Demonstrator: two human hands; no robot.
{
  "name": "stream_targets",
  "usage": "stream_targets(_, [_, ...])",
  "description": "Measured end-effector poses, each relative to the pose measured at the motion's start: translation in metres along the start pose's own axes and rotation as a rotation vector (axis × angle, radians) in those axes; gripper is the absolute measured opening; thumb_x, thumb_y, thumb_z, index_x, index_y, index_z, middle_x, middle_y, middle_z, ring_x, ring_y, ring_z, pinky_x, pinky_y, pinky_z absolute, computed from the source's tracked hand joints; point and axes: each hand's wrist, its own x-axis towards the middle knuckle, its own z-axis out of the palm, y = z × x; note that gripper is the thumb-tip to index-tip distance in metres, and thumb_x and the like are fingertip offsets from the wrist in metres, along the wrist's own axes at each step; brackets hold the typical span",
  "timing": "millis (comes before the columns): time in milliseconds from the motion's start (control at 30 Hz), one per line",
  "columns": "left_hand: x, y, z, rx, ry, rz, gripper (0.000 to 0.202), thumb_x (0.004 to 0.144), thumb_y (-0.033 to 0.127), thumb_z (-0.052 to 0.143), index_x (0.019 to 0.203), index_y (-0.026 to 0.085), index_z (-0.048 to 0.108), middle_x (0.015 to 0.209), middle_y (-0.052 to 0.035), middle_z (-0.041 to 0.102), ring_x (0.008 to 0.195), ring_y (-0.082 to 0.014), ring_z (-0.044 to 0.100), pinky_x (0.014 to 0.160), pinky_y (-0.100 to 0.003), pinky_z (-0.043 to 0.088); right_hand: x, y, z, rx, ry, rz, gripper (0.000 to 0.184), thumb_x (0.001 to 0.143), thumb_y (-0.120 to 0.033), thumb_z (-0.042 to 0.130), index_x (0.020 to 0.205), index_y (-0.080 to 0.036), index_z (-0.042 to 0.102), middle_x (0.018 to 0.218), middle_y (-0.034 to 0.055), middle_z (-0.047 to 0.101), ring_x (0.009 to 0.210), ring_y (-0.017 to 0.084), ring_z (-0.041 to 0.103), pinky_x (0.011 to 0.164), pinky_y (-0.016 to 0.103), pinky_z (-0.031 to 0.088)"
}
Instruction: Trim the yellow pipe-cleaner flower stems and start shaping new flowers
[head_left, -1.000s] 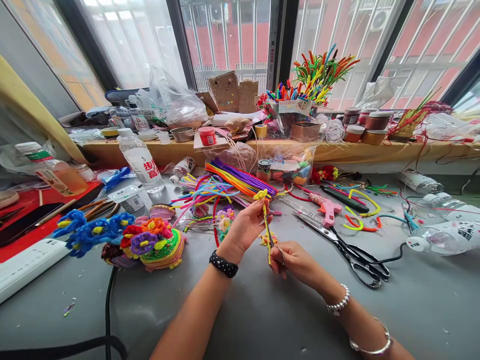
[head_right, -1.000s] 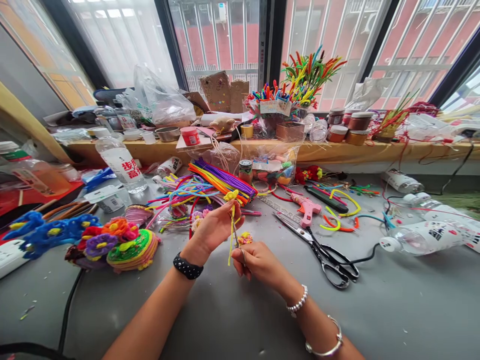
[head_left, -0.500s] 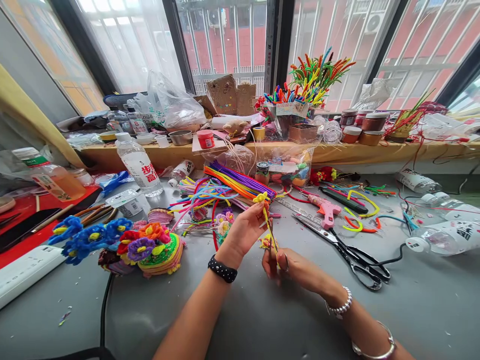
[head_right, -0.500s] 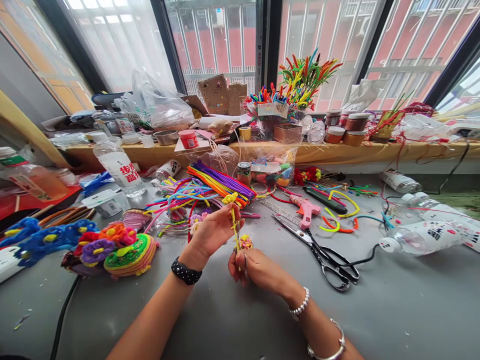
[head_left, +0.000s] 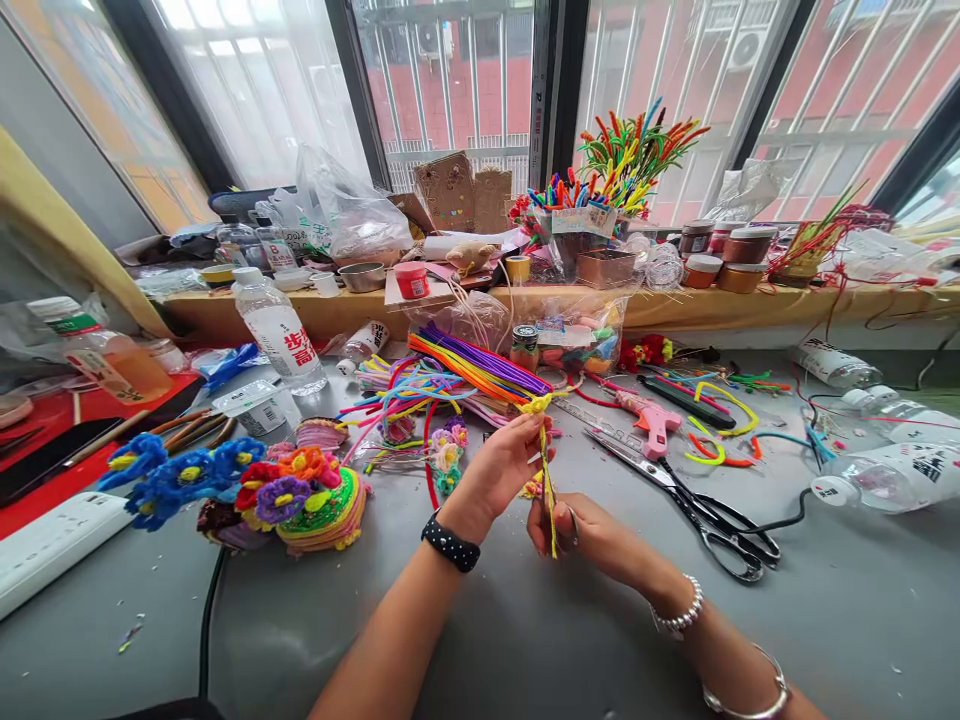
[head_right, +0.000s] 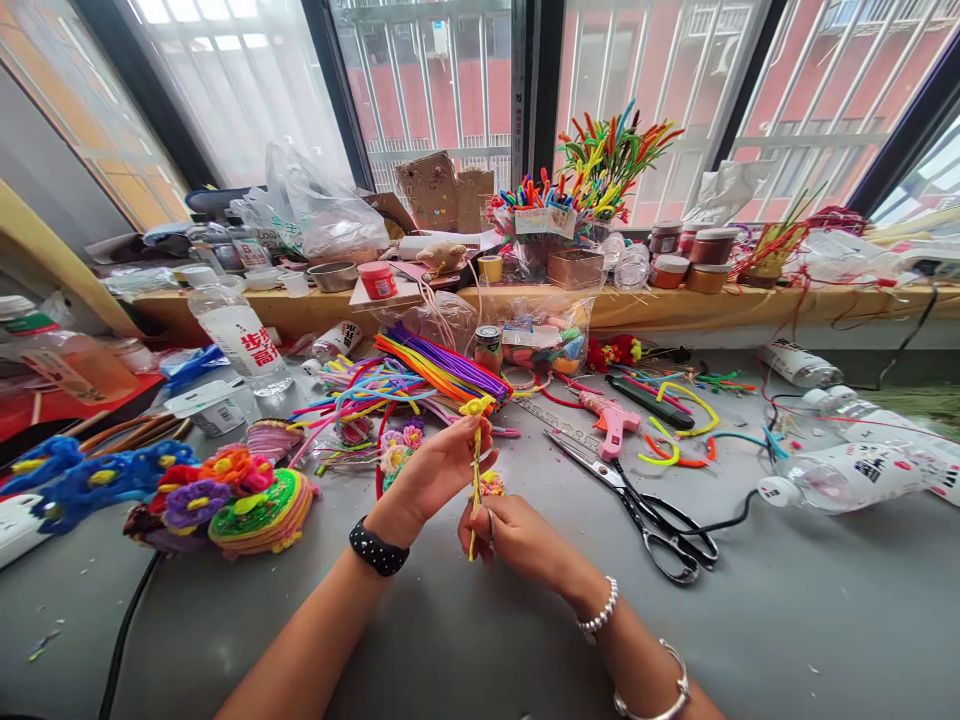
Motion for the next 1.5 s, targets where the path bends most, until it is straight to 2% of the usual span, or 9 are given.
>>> stream_targets(533, [0.002,0.001,-0.002,-0.051,0.025,0.039,0.005,0.068,0.013,0.055,0.071,0.016,0.059,0.07,0.003,0.059,0.062,-0.0062,0.053,0.064,-0.021,0.039,0.003,0.017,0.003,0.14,0.106,0.054,0.056,0.074,-0.061,0.03,0.05,-0.013,0.046,0.047,-0.0002,0.043,0.041,0.007,0.039,0.043,0.021,0.03])
stream_targets(933, [0.002,0.005,-0.004,-0.099,0.027,0.076,0.004,0.066,0.015,0.058,0.07,0.016,0.058,0.068,0.0032,0.058,0.062,-0.0061,0.052,0.065,-0.021,0.039,0.003,0.017,0.001,0.053,0.14,0.044,0.054,0.077,-0.055,0.034,0.041,-0.015,0.042,0.04,-0.0018,0.04,0.038,0.006,0.034,0.04,0.02,0.026])
stream_targets(1100, [0.003,0.004,-0.006,-0.078,0.008,0.1,0.005,0.066,0.015,0.059,0.07,0.015,0.059,0.069,0.0031,0.059,0.062,-0.0057,0.052,0.066,-0.021,0.039,0.003,0.015,-0.001,0.083,0.122,0.058,0.054,0.077,-0.055,0.032,0.048,-0.014,0.051,0.046,-0.0001,0.045,0.041,0.008,0.038,0.043,0.021,0.029])
stream_targets(1233, [0.004,0.002,-0.008,-0.021,-0.007,0.138,0.005,0.066,0.016,0.059,0.07,0.016,0.059,0.071,0.0026,0.059,0.065,-0.0063,0.052,0.068,-0.022,0.038,0.002,0.007,-0.002,0.039,0.172,0.046,0.049,0.077,-0.052,0.036,0.06,-0.013,0.06,0.05,-0.0007,0.043,0.047,0.009,0.039,0.048,0.021,0.03])
stream_targets(1367, [0.004,0.0,-0.008,0.029,0.01,0.145,0.005,0.065,0.016,0.06,0.07,0.016,0.06,0.073,0.0026,0.058,0.066,-0.0063,0.051,0.068,-0.022,0.038,0.0,0.001,-0.004,0.052,0.243,0.044,0.037,0.074,-0.047,0.046,0.066,-0.014,0.062,0.052,-0.002,0.042,0.051,0.009,0.039,0.051,0.021,0.03])
stream_targets(1500, [0.003,0.001,-0.007,0.086,0.013,0.136,0.007,0.064,0.015,0.06,0.071,0.015,0.061,0.073,0.0022,0.058,0.063,-0.0055,0.05,0.066,-0.021,0.038,0.0,-0.001,-0.005,0.116,0.309,0.087,0.033,0.072,-0.044,0.051,0.063,-0.013,0.06,0.051,-0.0027,0.041,0.049,0.008,0.036,0.048,0.021,0.028])
